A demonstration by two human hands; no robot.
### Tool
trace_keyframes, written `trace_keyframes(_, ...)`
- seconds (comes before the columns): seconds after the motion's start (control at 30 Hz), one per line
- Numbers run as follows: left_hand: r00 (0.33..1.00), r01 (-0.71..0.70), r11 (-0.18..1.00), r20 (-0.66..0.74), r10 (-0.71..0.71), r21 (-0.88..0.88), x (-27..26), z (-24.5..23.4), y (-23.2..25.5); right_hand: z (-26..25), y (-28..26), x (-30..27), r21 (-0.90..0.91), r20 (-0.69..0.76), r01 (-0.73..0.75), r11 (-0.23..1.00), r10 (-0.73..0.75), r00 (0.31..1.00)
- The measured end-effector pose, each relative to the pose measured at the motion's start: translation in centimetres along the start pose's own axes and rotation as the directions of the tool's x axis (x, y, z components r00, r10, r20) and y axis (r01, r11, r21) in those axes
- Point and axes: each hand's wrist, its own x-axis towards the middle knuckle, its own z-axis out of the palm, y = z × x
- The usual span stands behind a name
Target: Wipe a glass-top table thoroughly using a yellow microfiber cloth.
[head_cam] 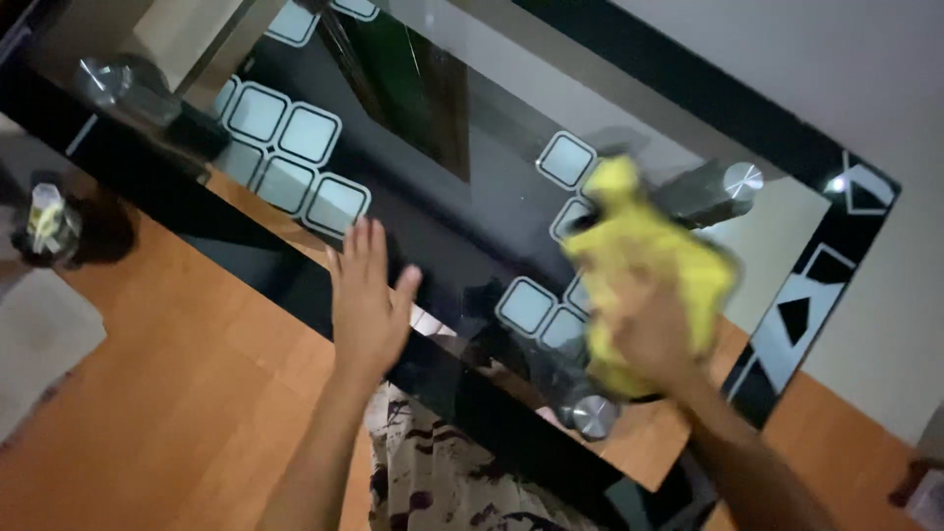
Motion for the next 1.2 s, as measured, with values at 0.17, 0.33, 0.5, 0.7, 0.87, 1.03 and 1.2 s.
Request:
trace_keyframes(0.17, 0.986, 0.146, 0.988, 0.094, -0.141, -0.046, -8.3, 3.8, 6.6, -5.5, 14.7, 0.7, -0.170, 0.042, -0.595, 0.786, 0.609, 0.792)
trace_keyframes(0.33, 0.979, 0.198, 0.980, -0.049, -0.197, 0.006, -8.4, 5.2, 8.1, -0.2, 18.1, 11.1, -0.126, 0.071, -0.603, 0.788, 0.613, 0.787)
trace_keyframes(0.5, 0.972, 0.214, 0.976, -0.088, -0.217, -0.047, -8.7, 6.0, 7.3, 3.6, 4.7, 17.4, -0.002, -0.006, -0.365, 0.931, 0.365, 0.931)
trace_keyframes(0.7, 0.971, 0.226, 0.974, -0.077, -0.227, -0.016, -9.1, 6.6, 6.5, -1.1, -9.7, 8.7, 0.104, 0.284, 0.133, 0.986, -0.158, 0.946)
trace_keyframes(0.87, 0.974, 0.211, 0.977, -0.090, -0.207, 0.036, -9.2, 6.9, 6.6, 4.8, 3.2, -10.3, -0.202, 0.330, -0.097, 0.975, 0.161, 0.930)
trace_keyframes(1.03, 0.980, 0.184, 0.981, -0.094, -0.178, 0.062, -9.1, 7.0, 6.7, -4.2, 10.1, -2.3, -0.157, 0.174, -0.451, 0.879, 0.474, 0.863)
trace_keyframes(1.2, 0.978, 0.184, 0.975, -0.123, -0.169, 0.126, -9.3, 7.6, 6.5, -2.5, 4.2, 7.0, -0.066, 0.056, -0.499, 0.864, 0.502, 0.863)
